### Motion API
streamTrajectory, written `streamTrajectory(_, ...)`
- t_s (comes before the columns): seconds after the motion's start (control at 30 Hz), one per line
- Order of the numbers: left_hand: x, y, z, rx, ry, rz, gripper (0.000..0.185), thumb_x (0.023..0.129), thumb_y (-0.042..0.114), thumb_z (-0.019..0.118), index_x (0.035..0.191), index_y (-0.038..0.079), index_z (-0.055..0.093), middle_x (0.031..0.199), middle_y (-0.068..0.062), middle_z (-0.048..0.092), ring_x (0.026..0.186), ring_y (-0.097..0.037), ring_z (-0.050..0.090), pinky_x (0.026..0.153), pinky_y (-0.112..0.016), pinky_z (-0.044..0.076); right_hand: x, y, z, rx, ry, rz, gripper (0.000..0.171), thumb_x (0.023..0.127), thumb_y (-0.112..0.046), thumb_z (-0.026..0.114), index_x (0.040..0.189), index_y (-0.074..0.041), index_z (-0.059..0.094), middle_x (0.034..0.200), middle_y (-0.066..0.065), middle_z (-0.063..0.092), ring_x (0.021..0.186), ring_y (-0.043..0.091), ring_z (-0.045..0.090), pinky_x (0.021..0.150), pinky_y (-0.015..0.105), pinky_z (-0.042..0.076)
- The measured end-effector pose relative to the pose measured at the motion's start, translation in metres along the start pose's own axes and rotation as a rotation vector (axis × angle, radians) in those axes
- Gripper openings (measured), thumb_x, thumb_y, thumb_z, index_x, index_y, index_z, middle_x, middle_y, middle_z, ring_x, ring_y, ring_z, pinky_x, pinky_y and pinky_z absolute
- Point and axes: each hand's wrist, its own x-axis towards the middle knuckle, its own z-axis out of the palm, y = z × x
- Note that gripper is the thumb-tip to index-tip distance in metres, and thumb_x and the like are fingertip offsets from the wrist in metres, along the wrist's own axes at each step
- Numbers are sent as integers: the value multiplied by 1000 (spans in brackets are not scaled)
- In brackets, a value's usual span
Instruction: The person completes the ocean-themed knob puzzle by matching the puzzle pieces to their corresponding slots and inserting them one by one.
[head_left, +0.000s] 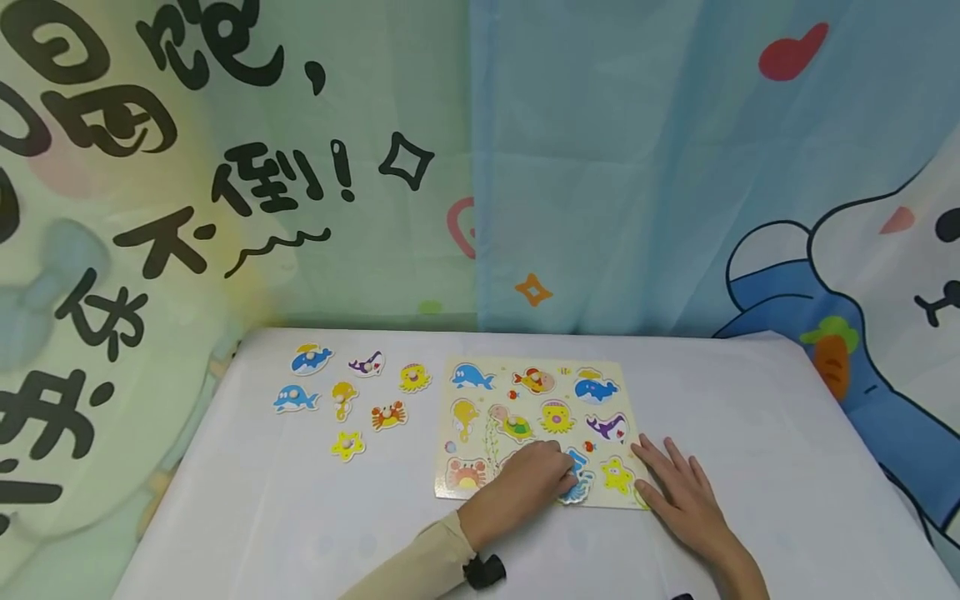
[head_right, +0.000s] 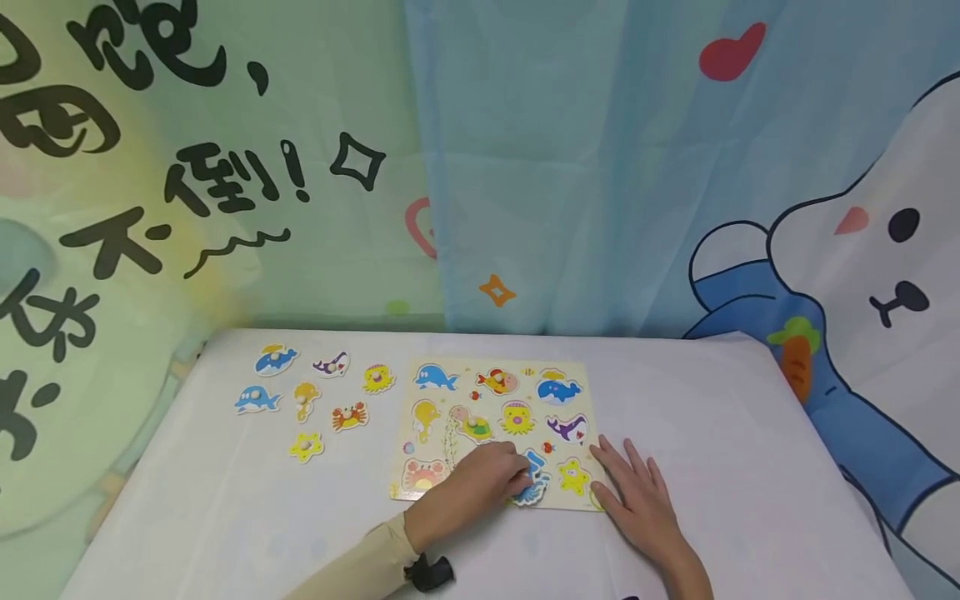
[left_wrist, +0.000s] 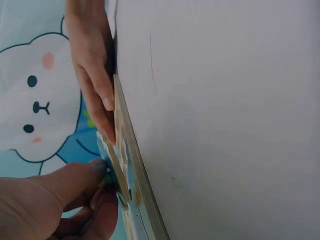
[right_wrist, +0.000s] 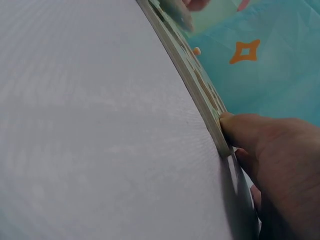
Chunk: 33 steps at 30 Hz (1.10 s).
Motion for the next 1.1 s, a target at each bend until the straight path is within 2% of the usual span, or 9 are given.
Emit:
streamTrajectory(0.17, 12, 6, 5, 19, -17, -46, 19, 90, 28, 68, 103, 15, 74, 80, 4, 63, 68, -5, 44, 62, -14, 34, -2, 0, 0, 10, -4, 0, 54, 97, -38, 52, 145, -15, 42, 155, 21, 32, 146, 46, 11, 115, 63, -9)
streamTrajectory(0.3, 15, 9, 7, -7, -37, -62, 21, 90, 29, 68, 105, 15, 73, 81, 4, 62, 69, -6, 45, 62, -14, 34, -3, 0, 0, 14, 2, -12, 53, 97, -37, 52, 145, -16, 42, 155, 21, 32, 146, 47, 11, 115, 63, -10)
streamTrajectory(0.57, 15, 5, 9, -61, -16, -55, 16, 92, 29, 65, 100, 16, 68, 86, 6, 61, 71, -4, 45, 64, -13, 35, -2, 0, 0, -4, 15, -14, 54, 97, -37, 53, 144, -15, 42, 155, 21, 33, 147, 46, 11, 115, 62, -11)
streamTrajectory(0.77, 14, 9, 8, -82, -32, -104, 18, 90, 28, 68, 104, 17, 70, 95, 4, 59, 73, -4, 45, 64, -12, 38, -1, -1, 0, 0, 2, -9, 54, 96, -37, 53, 144, -15, 43, 155, 21, 32, 146, 47, 11, 115, 64, -10)
streamTrajectory(0.97, 9, 13, 6, -43, -30, -91, 23, 89, 26, 70, 109, 15, 68, 99, 2, 56, 80, -6, 47, 65, -13, 39, 0, -2, 0, 9, 0, -3, 54, 97, -37, 53, 144, -15, 43, 155, 22, 32, 146, 47, 10, 115, 64, -10)
streamTrajectory(1.1, 7, 15, 8, 0, -51, -88, 32, 88, 29, 70, 116, 14, 65, 106, 2, 57, 88, -7, 51, 73, -13, 45, 0, -2, 1, 9, 14, -12, 53, 96, -36, 54, 144, -14, 43, 154, 22, 33, 146, 47, 12, 115, 63, -10)
